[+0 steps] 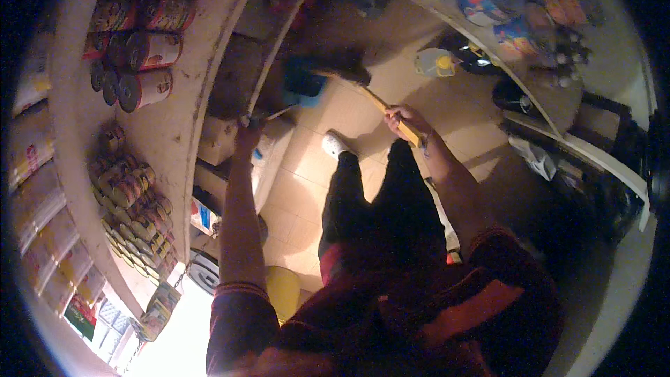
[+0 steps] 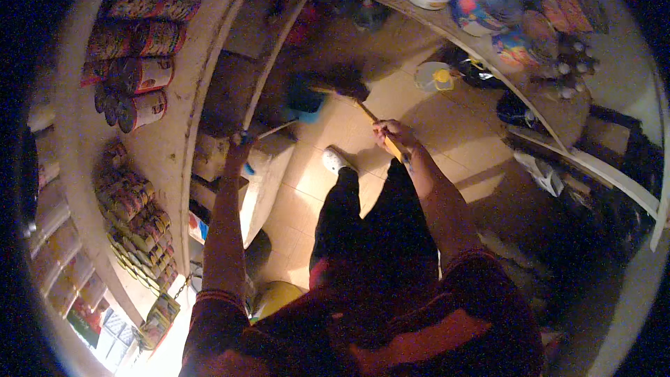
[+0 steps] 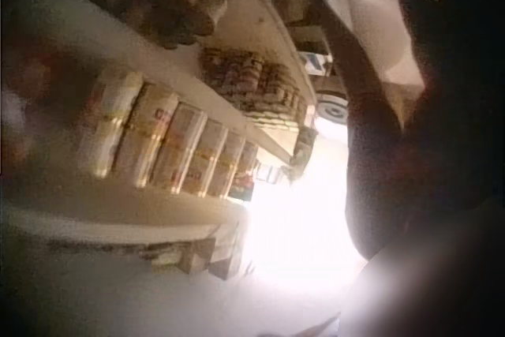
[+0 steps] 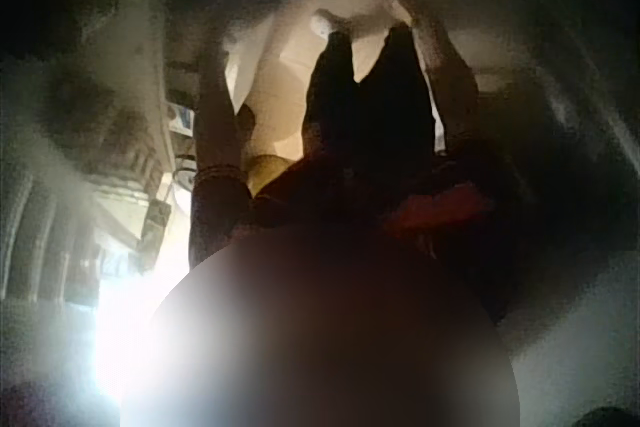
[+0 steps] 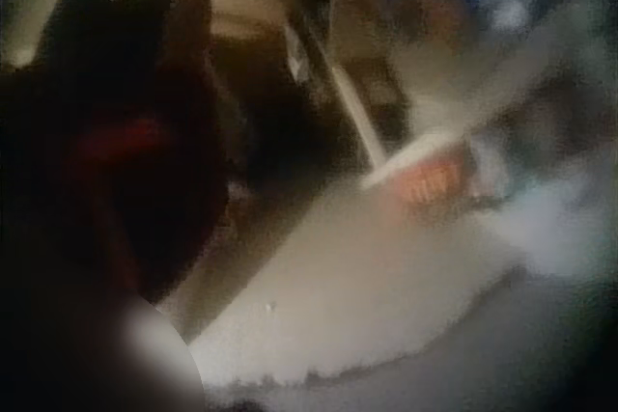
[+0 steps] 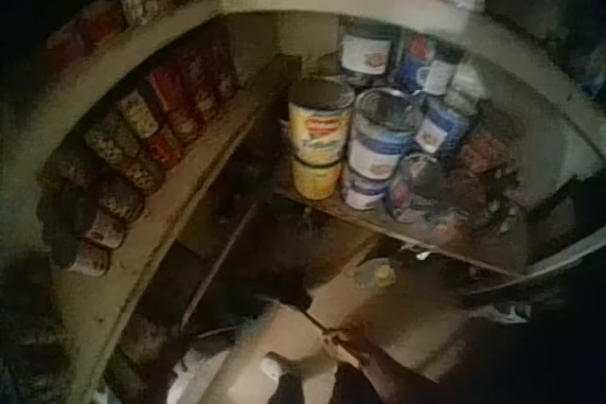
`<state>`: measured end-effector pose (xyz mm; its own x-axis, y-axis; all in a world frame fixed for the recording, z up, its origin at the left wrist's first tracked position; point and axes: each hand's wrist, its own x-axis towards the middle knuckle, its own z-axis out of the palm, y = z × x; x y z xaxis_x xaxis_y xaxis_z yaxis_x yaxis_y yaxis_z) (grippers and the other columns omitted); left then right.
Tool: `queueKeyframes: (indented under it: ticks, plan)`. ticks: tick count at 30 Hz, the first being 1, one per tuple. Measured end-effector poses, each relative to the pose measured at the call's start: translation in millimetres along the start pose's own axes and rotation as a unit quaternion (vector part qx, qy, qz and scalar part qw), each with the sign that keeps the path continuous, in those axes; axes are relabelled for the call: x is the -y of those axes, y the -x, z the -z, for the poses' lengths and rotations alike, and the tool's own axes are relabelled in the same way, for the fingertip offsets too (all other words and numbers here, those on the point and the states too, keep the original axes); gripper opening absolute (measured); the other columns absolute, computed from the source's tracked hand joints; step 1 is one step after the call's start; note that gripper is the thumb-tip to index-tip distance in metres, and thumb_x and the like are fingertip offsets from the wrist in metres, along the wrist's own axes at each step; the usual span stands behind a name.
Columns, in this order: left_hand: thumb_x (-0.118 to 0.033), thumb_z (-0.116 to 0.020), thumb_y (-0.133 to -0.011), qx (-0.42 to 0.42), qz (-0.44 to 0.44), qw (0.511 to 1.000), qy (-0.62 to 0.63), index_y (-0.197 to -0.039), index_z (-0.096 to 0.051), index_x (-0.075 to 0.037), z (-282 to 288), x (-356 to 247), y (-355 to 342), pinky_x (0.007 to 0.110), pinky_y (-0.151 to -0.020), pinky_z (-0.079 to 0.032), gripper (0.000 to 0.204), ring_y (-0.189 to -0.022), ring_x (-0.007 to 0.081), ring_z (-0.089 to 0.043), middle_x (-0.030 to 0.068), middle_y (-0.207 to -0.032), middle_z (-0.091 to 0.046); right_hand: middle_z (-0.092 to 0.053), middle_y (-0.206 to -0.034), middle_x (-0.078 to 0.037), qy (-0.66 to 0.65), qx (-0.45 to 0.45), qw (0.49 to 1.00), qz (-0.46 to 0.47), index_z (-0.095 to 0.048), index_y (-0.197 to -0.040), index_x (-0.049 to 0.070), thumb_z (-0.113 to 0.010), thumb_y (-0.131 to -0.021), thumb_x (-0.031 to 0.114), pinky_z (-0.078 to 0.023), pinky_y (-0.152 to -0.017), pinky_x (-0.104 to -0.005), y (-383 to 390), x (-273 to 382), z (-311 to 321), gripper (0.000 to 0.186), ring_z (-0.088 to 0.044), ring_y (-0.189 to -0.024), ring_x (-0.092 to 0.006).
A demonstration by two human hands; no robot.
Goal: The person sweeps debris on a tiled floor using a broom and dustpan in a small storage room. They repeatedly sweep small piles into the dustpan and move around the room to collect scattered debris near shelves and containers.
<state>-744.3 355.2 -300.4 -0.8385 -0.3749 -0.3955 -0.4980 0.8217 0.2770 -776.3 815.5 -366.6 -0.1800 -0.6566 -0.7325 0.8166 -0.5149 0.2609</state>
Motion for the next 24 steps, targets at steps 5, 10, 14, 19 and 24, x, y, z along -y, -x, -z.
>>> queueKeyframes:
  ticks: [5,10,14,19,24]
  plan:
    - [-0.038,-0.062,-0.079,-0.169,0.085,0.981,0.045,-0.128,-0.037,0.006,13.6,-2.3,94.2,0.045,-0.089,-0.043,0.071,-0.104,0.0422,-0.052,0.0294,-0.116,-0.051,-0.046,-0.062,0.001,0.069,-0.015,0.997,0.018,-0.047,-0.087,0.004,-0.055,-0.085,0.012,-0.042,-0.040,-0.0175,161.1,-2.3,28.9,0.010,-0.048,-0.046,-0.0058]
    - [-0.034,-0.067,-0.076,-0.033,0.189,0.980,0.041,-0.119,-0.044,0.006,-90.4,30.4,176.5,0.043,-0.092,-0.041,0.063,-0.113,0.0405,-0.047,0.0301,-0.121,-0.048,-0.051,-0.058,-0.001,0.343,-0.061,0.927,0.142,-0.051,-0.080,0.004,-0.050,-0.088,0.022,-0.041,-0.040,-0.0186,282.1,32.4,105.2,0.020,-0.047,-0.045,-0.0088]
    - [-0.032,-0.059,-0.083,0.305,0.334,0.853,0.259,-0.124,-0.053,-0.016,-148.8,31.5,230.2,0.046,-0.074,-0.047,0.044,-0.081,0.0245,-0.060,0.0085,-0.101,-0.062,-0.053,-0.059,-0.003,0.337,-0.199,0.913,0.117,-0.052,-0.076,0.004,-0.051,-0.087,0.026,-0.037,-0.038,-0.0202,338.9,45.2,132.7,0.025,-0.049,-0.046,-0.0098]
    - [-0.054,-0.053,-0.081,0.316,0.321,0.831,0.327,-0.129,-0.045,-0.021,-135.2,2.4,221.5,0.055,-0.081,-0.032,0.059,-0.096,0.0274,-0.059,0.0061,-0.114,-0.060,-0.052,-0.065,-0.002,0.232,-0.308,0.836,0.390,-0.056,-0.090,0.004,-0.059,-0.082,0.028,-0.030,-0.037,-0.0200,364.2,17.0,156.8,0.025,-0.046,-0.047,-0.0093]
    - [-0.047,-0.047,-0.085,0.288,0.255,0.844,0.375,-0.121,-0.052,-0.022,-98.0,-26.4,130.1,0.042,-0.072,-0.036,0.045,-0.091,0.0175,-0.060,0.0001,-0.111,-0.061,-0.057,-0.072,-0.007,0.095,-0.317,0.861,0.386,-0.055,-0.095,0.003,-0.056,-0.079,0.015,-0.037,-0.038,-0.0235,369.3,44.9,207.1,0.021,-0.052,-0.052,-0.0148]
